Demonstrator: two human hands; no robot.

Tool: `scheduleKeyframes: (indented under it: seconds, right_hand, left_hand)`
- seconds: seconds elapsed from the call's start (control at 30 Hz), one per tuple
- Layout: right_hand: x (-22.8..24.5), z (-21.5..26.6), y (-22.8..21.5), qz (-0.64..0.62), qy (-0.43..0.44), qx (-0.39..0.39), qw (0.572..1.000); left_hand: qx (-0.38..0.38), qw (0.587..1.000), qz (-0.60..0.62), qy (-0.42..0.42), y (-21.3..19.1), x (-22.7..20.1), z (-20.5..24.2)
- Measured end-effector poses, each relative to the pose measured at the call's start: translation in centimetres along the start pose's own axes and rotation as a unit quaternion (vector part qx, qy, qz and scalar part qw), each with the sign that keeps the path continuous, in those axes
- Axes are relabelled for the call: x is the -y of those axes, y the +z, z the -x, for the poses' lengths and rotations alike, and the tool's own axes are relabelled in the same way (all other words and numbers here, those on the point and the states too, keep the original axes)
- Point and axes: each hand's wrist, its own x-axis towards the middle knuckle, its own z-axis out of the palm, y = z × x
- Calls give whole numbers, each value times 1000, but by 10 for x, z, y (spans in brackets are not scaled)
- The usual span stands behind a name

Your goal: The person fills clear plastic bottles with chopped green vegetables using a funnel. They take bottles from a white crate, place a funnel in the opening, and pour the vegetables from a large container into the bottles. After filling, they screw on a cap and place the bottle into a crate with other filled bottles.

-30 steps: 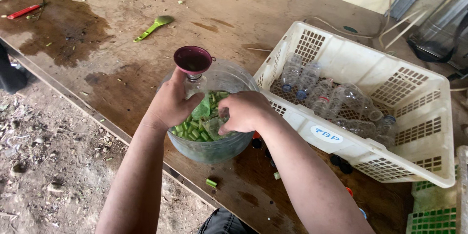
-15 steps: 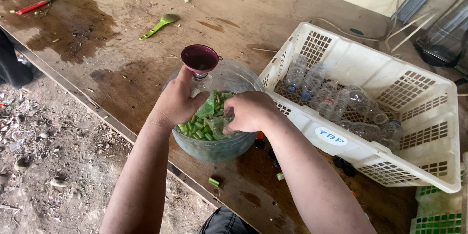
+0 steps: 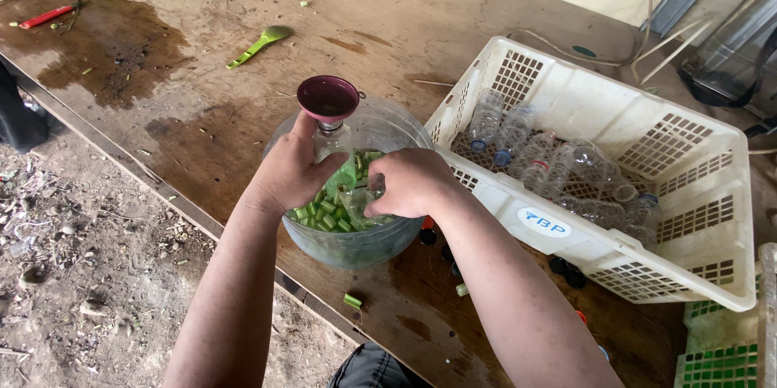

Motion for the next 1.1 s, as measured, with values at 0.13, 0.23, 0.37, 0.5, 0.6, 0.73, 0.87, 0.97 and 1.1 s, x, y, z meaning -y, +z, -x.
scheduleKeyframes:
  seconds: [0.13, 0.23, 0.37, 0.5, 0.6, 0.73, 0.87, 0.97, 1.1]
  right_hand:
    - [-3, -3, 4, -2, -5, -16, 1000]
    - [-7, -4, 7, -19, -17, -43, 999]
    - [-7, -6, 10, -42, -15, -54, 998]
    - [-5, -3, 9, -68, -8, -49, 996]
    - [-3, 0, 5, -62, -7, -38, 997]
    - [4, 3, 0, -10, 9, 9, 1000]
    - [9, 4, -6, 11, 27, 44, 999]
    - [10, 2, -5, 18, 43, 66, 997]
    - [5, -1, -2, 10, 18, 62, 998]
  left_hand:
    - [6, 999, 4, -47, -2, -4, 0]
    - [-16, 999, 0, -32, -2, -3, -1]
    - [-16, 998, -8, -66, -1, 0, -1]
    - [-34, 999, -5, -22, 0, 3, -1]
    - [-44, 999, -1, -4, 2, 4, -1]
    - [-45, 999, -4, -16, 4, 5, 1]
    - [-48, 999, 6, 12, 3, 4, 3]
    - [-44, 999, 5, 13, 2, 3, 1]
    - [-31, 999, 2, -10, 3, 3, 1]
